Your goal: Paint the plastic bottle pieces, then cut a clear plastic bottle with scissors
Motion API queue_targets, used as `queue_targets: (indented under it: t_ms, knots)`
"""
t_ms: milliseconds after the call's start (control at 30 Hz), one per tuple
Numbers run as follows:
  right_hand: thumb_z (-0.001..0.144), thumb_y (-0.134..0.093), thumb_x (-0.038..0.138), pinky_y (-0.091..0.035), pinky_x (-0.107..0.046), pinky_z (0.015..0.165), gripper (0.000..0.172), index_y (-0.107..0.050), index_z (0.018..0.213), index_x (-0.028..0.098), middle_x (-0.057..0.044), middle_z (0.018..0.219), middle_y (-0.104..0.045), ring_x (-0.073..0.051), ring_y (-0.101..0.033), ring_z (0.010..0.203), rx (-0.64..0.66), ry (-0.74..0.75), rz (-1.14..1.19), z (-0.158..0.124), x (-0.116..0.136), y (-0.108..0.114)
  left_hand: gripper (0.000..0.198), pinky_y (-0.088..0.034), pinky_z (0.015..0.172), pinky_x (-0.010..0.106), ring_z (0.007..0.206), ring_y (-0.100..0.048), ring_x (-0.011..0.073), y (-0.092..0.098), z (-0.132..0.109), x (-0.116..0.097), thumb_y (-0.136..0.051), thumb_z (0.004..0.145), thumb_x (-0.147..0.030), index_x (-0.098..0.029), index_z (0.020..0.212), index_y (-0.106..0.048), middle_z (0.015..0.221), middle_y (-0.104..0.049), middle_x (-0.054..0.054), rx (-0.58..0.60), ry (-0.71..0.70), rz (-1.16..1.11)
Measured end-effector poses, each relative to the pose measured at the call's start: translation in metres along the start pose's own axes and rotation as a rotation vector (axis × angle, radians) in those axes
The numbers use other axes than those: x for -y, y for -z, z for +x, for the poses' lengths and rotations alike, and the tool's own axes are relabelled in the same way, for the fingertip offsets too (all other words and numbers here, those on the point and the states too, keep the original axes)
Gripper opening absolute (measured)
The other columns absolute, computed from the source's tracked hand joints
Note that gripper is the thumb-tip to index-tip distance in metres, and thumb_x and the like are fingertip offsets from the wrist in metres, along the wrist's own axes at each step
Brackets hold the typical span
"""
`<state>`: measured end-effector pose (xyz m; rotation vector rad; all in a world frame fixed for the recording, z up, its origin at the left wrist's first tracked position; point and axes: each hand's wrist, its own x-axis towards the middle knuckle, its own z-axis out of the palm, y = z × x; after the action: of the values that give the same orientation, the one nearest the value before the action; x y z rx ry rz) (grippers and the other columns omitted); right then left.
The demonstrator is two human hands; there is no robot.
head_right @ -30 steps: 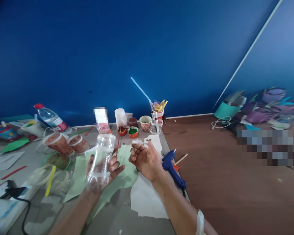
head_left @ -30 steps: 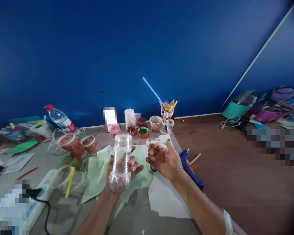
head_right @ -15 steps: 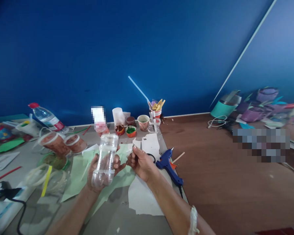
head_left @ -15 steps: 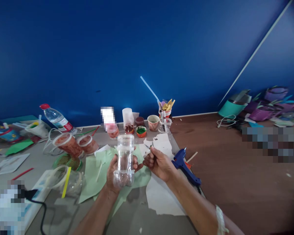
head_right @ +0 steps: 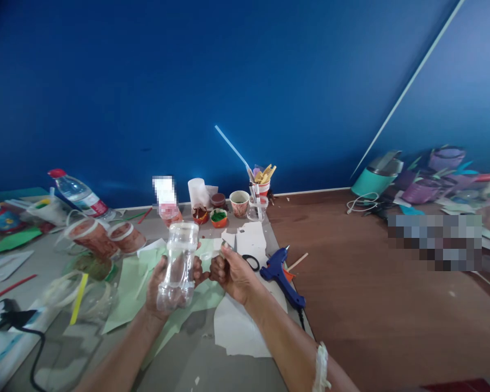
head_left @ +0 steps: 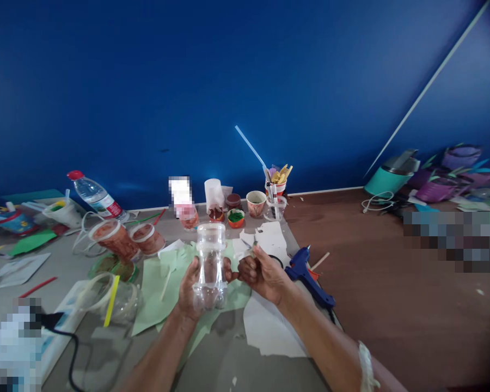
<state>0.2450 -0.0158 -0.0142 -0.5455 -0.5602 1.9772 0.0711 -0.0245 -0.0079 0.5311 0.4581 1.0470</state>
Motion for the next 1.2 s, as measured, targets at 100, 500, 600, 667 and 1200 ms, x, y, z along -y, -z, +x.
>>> queue_targets:
  t_ms: [100, 500, 600, 667, 1200]
  knots:
    - [0.061, -0.082, 0.045, -0.037, -0.023, 0.055, 0.038, -0.058, 0.065, 0.016, 0.004, 0.055, -0.054, -0.008, -0.046, 0.049, 0.019, 0.029, -0.003, -0.002, 0.002, -0.002, 0.047, -0.055, 0.075, 0.038, 0.072, -0.066, 0.0213, 0.005, 0.0, -0.001, -0.067, 0.073, -0.049, -0.013, 0.104, -0.068, 0.091, -0.071, 0.01, -0.006, 0.025, -0.029]
    - [0.067, -0.078, 0.025, -0.043, -0.031, 0.074, 0.029, -0.069, 0.094, 0.019, 0.002, 0.065, -0.063, -0.015, -0.059, 0.07, -0.032, 0.197, -0.015, -0.001, 0.008, -0.004, 0.048, -0.053, 0.085, 0.039, 0.077, -0.067, 0.0211, 0.001, 0.001, -0.001, -0.071, 0.07, -0.046, -0.011, 0.103, -0.068, 0.091, -0.072, 0.01, -0.065, 0.018, -0.067]
    - [0.072, -0.076, 0.03, -0.039, -0.026, 0.061, 0.022, -0.069, 0.088, 0.017, 0.009, 0.046, -0.04, -0.008, -0.04, 0.048, -0.045, 0.215, 0.003, -0.001, 0.006, -0.005, 0.049, -0.052, 0.086, 0.041, 0.074, -0.067, 0.0206, 0.001, 0.001, -0.001, -0.071, 0.071, -0.047, -0.011, 0.104, -0.068, 0.089, -0.071, 0.009, -0.059, 0.005, -0.043]
    - [0.072, -0.077, 0.034, -0.034, -0.024, 0.055, 0.024, -0.069, 0.085, 0.016, 0.011, 0.045, -0.032, -0.006, -0.028, 0.044, -0.029, 0.207, 0.011, -0.003, 0.007, -0.006, 0.049, -0.052, 0.087, 0.042, 0.072, -0.067, 0.0199, 0.0, 0.001, -0.001, -0.07, 0.071, -0.047, -0.011, 0.104, -0.068, 0.088, -0.071, 0.009, -0.056, 0.0, -0.026]
    - [0.078, -0.067, 0.029, -0.039, -0.022, 0.053, 0.033, -0.065, 0.108, 0.016, 0.001, 0.059, -0.066, -0.005, -0.039, 0.041, -0.045, 0.11, -0.073, -0.006, 0.007, -0.001, 0.048, -0.053, 0.081, 0.034, 0.079, -0.068, 0.021, 0.004, 0.0, -0.001, -0.072, 0.071, -0.045, -0.011, 0.106, -0.068, 0.092, -0.073, 0.01, -0.029, 0.015, -0.051]
